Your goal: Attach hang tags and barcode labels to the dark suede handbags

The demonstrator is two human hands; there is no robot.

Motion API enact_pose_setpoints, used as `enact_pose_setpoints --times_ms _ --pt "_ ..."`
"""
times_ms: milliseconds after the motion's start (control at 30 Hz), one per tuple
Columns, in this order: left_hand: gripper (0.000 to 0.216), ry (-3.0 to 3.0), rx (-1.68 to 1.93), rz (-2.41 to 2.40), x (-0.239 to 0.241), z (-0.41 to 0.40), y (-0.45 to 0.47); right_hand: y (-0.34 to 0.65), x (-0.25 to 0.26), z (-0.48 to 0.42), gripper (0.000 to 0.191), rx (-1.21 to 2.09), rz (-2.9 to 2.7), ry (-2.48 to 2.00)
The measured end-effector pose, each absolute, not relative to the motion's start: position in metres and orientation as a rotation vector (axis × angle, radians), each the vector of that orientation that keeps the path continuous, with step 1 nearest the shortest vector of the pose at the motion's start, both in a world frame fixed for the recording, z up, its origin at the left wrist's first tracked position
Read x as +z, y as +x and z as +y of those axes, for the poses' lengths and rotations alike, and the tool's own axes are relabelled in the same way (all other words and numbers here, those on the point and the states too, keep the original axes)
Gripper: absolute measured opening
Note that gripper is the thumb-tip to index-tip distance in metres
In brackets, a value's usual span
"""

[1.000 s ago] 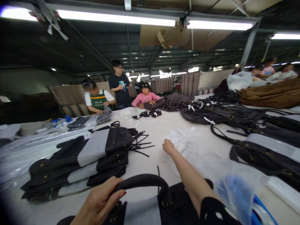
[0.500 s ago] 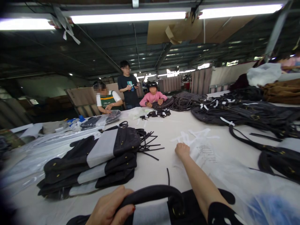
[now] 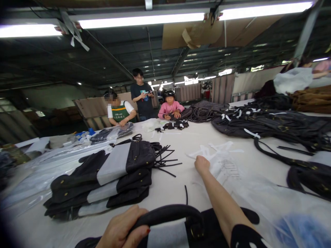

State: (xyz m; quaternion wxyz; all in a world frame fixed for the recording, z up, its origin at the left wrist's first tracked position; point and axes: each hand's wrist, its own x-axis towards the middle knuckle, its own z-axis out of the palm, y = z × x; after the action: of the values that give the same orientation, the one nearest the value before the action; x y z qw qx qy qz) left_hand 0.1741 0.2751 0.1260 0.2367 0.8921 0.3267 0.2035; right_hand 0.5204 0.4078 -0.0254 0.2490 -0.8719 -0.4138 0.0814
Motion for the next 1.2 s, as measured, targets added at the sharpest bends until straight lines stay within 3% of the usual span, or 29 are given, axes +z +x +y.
enact_pose_setpoints --times_ms 100,267,367,500,633,767,933,1033,1100,1200 --pt "0.037 2.410 0.506 0.856 0.129 0.279 0.175 0.513 -0.001 0.406 0.020 0.230 -1.018 -2.174" --pt "0.037 2.346 0.530 0.936 0.137 0.277 0.182 0.464 0.067 0.380 0.032 0.259 -0.858 -1.641" --pt "0.037 2.311 0.568 1.015 0.142 0.279 0.184 0.421 0.117 0.335 0.030 0.415 -0.677 -0.998" --pt "0.038 2.149 0.540 0.999 0.148 0.288 0.185 0.362 0.160 0.253 0.021 0.414 -0.836 -0.771" --pt "0.038 1.892 0.579 0.935 0.153 0.291 0.183 0.316 0.146 0.185 0.009 0.427 -1.095 -0.882" --pt "0.035 1.875 0.662 0.948 0.156 0.280 0.179 0.290 0.095 0.161 0.012 0.458 -1.125 -1.109" --pt "0.032 2.013 0.747 0.912 0.151 0.258 0.176 0.267 0.065 0.185 0.023 0.984 -0.297 -0.908" --pt "0.028 2.008 0.857 0.942 0.139 0.247 0.176 0.254 0.073 0.201 0.011 1.088 0.046 -0.585" --pt "0.035 1.914 0.957 1.046 0.132 0.242 0.176 0.249 0.079 0.206 0.010 1.143 0.124 -0.474" --pt "0.065 1.743 1.010 1.185 0.127 0.237 0.176 0.245 0.082 0.206 0.023 1.234 0.182 -0.386"
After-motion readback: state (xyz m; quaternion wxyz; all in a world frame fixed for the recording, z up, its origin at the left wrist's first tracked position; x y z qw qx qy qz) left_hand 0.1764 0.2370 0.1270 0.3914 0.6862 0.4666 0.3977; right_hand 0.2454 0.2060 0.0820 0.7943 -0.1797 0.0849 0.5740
